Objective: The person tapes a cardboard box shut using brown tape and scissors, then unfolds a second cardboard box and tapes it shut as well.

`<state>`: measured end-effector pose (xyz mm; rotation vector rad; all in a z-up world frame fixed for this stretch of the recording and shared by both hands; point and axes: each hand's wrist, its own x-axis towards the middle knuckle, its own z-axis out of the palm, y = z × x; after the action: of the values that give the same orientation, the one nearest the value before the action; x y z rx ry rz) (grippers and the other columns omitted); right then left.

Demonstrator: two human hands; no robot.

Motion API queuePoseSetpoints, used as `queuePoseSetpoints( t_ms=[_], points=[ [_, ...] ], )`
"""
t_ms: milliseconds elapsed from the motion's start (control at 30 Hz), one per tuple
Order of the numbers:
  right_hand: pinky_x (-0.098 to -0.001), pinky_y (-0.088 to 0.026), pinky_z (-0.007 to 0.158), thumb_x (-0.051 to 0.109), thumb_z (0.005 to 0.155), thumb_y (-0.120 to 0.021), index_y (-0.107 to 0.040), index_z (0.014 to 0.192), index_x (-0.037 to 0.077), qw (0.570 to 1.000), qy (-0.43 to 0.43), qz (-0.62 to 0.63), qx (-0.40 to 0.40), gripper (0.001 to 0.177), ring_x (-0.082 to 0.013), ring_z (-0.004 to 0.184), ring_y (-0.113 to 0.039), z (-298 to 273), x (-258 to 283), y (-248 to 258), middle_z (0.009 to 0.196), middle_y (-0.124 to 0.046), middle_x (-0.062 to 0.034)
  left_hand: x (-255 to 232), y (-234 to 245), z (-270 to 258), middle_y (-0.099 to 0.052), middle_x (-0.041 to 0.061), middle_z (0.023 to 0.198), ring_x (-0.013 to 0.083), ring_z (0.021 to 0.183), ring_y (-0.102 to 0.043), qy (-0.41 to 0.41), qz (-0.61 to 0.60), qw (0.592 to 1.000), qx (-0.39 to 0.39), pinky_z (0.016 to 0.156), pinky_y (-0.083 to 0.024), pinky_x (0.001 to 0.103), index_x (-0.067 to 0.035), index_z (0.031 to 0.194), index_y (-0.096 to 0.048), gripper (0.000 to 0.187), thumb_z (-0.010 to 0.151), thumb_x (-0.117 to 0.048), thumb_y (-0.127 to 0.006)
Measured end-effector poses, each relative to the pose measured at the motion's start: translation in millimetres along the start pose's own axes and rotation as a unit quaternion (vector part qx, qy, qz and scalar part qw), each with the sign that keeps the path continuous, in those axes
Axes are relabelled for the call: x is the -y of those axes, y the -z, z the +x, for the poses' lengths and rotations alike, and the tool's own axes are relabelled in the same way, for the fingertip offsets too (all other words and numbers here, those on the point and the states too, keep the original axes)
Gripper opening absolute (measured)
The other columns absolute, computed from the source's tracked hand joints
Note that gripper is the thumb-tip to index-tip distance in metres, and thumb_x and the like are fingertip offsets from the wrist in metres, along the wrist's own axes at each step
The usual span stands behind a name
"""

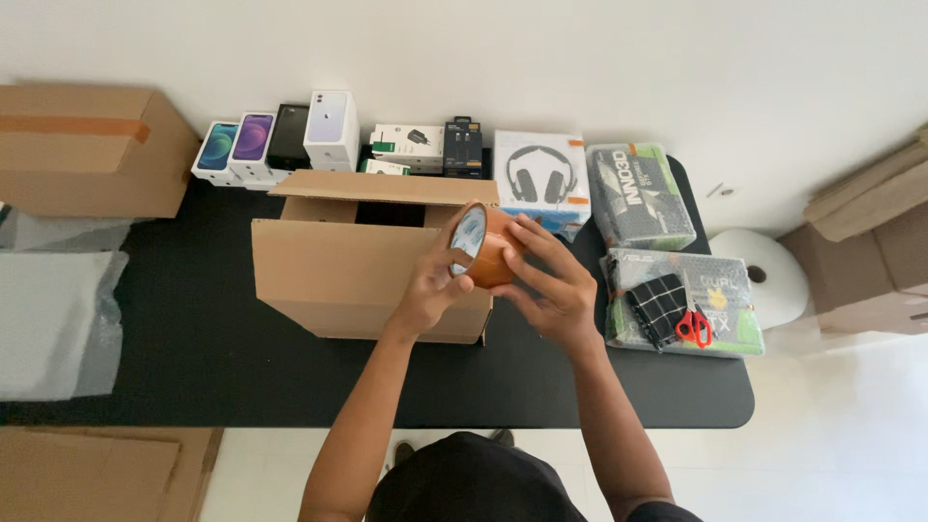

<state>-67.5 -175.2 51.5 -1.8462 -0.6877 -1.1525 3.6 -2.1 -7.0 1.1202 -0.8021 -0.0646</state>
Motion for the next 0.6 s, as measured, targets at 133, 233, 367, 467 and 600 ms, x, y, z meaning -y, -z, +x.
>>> queuePoseSetpoints(
  t_ms=[133,233,367,467,600],
  points=[
    [-0.0537,-0.065,0.091,0.007,0.080,-0.094,-0.084,0.105,0.006,0.994,0.072,-0.064,-0.047,0.027,-0.0506,0.117,-0.071,-3,-2,-6,0.123,-0.076,-0.0252,19,0,-9,-0.034,0.011,0.171,0.0281,0.157,-0.035,0.002,0.028,0.999,-0.020,0.128,-0.029,0.044,-0.014,0.087,-0.063,0.032,0.090,-0.038,-0.084],
    [-0.0532,-0.064,0.090,0.010,0.077,-0.096,-0.085,0.096,0.006,0.991,0.057,-0.100,-0.070,0.021,-0.0481,0.110,-0.074,-9,-1,-10,0.115,-0.078,-0.0232,22,-4,-11,-0.033,0.011,0.172,0.0261,0.157,-0.035,-0.018,-0.017,0.998,-0.050,0.128,-0.030,0.042,-0.013,0.091,-0.061,0.028,0.091,-0.031,-0.084],
    [-0.0465,-0.065,0.077,0.009,0.078,-0.095,-0.084,0.084,0.006,0.985,0.055,-0.128,-0.098,0.013,-0.0397,0.093,-0.076,-11,-1,-13,0.098,-0.079,-0.0144,22,-5,-15,-0.037,0.004,0.170,0.0227,0.155,-0.039,-0.017,-0.017,0.997,-0.076,0.126,-0.032,0.044,-0.017,0.091,-0.065,0.025,0.094,-0.036,-0.081],
    [-0.0444,-0.064,0.074,0.011,0.083,-0.093,-0.082,0.090,0.005,0.990,0.016,-0.127,-0.060,0.015,-0.0361,0.092,-0.075,-10,0,-8,0.097,-0.076,-0.0113,30,-4,-18,-0.037,0.004,0.170,0.0224,0.155,-0.038,-0.015,-0.007,0.996,-0.087,0.126,-0.032,0.044,-0.017,0.091,-0.064,0.026,0.095,-0.037,-0.080],
    [-0.0421,-0.061,0.072,0.010,0.089,-0.086,-0.077,0.109,0.002,0.994,-0.046,-0.101,0.004,0.023,-0.0357,0.094,-0.074,-5,6,-4,0.100,-0.073,-0.0116,23,-5,-19,-0.044,0.006,0.163,0.0257,0.152,-0.042,0.013,0.033,0.996,-0.085,0.122,-0.035,0.049,-0.020,0.095,-0.069,0.023,0.097,-0.042,-0.076]
  ],
)
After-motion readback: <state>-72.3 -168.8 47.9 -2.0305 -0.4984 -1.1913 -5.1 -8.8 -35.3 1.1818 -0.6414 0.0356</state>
